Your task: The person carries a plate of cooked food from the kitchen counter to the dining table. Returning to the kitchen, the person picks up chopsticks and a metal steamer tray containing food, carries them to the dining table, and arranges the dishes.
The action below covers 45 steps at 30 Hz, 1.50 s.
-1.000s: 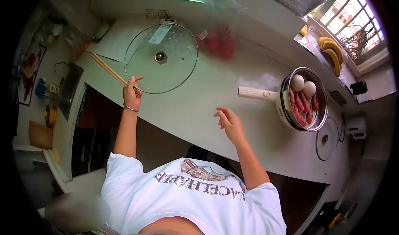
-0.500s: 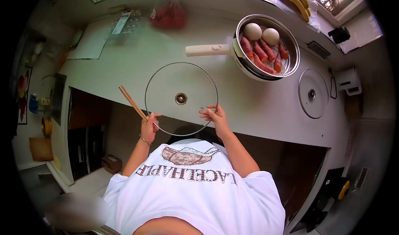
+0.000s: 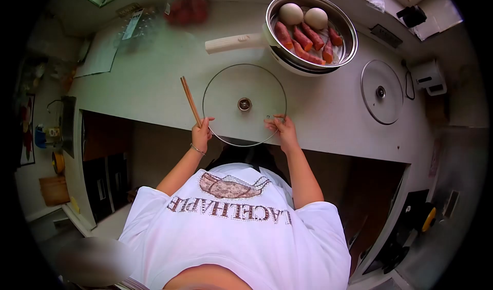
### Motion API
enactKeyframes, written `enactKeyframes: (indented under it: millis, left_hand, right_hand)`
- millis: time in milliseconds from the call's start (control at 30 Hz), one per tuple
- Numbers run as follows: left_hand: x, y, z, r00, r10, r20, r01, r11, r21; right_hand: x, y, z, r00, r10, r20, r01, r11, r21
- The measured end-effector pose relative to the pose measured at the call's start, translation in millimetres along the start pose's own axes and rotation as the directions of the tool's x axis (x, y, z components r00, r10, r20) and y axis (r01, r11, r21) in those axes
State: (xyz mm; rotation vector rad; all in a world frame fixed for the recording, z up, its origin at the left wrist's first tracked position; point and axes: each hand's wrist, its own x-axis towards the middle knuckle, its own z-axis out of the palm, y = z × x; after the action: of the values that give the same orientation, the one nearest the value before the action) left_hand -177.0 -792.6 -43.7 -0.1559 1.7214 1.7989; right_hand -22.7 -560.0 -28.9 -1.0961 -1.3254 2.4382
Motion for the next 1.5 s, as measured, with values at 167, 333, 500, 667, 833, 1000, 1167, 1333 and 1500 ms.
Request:
enactKeyframes:
  millis: [167, 333, 500, 667, 833, 1000, 1167, 1333, 1500]
  left_hand:
    - [7.2, 6.0, 3.9, 0.998, -0.033, 0.056, 0.038, 0.996, -0.08]
    - [2.9, 11.8, -0.3, 0.997, -0.059, 0.06, 0.062, 0.996, -0.058]
    - [11.7, 30.9, -18.7, 0.994, 0.042, -0.103, -0.055, 0.991, -0.124]
    - [38.4, 122.2, 10.7, 0.961, 0.277, -0.006, -0.275, 0.95, -0.147]
    - [76.6, 188.5, 105.9, 0.957, 0.226, 0.18, -0.186, 0.959, -0.214]
    - [106.8, 181.5, 171.0, 0.964, 0.233, 0.129, -0.229, 0.972, -0.041]
    - [117.4, 150.1, 208.3, 0.934, 0.353, 0.061, -0.356, 0.932, 0.067]
    - [118.4, 144.5, 225.2, 0.943, 0.332, 0.023, -0.333, 0.939, 0.088]
    - [118.9, 145.8, 229.0, 0.988, 0.135, 0.073, -0.134, 0.991, -0.024]
  right_hand:
    - [12.0, -5.8, 1.6, 1.0, -0.02, 0.01, 0.019, 1.0, 0.006]
    - [9.0, -11.3, 1.1, 1.0, 0.018, 0.005, -0.017, 0.997, -0.071]
    - [5.5, -33.0, -14.6, 0.977, -0.015, -0.212, -0.02, 0.987, -0.162]
    - [21.9, -104.6, -95.7, 0.774, -0.405, -0.487, 0.325, 0.914, -0.243]
    - [63.5, -212.7, -116.3, 0.778, -0.524, -0.347, 0.312, 0.801, -0.511]
    - [117.6, -270.8, -112.8, 0.796, -0.54, -0.273, 0.24, 0.696, -0.677]
    - [168.6, -296.4, -134.7, 0.896, -0.422, -0.141, 0.204, 0.67, -0.714]
    - [189.0, -304.2, -153.0, 0.919, -0.357, -0.165, 0.174, 0.745, -0.644]
    - [185.3, -296.7, -143.7, 0.941, -0.314, -0.129, 0.225, 0.86, -0.458]
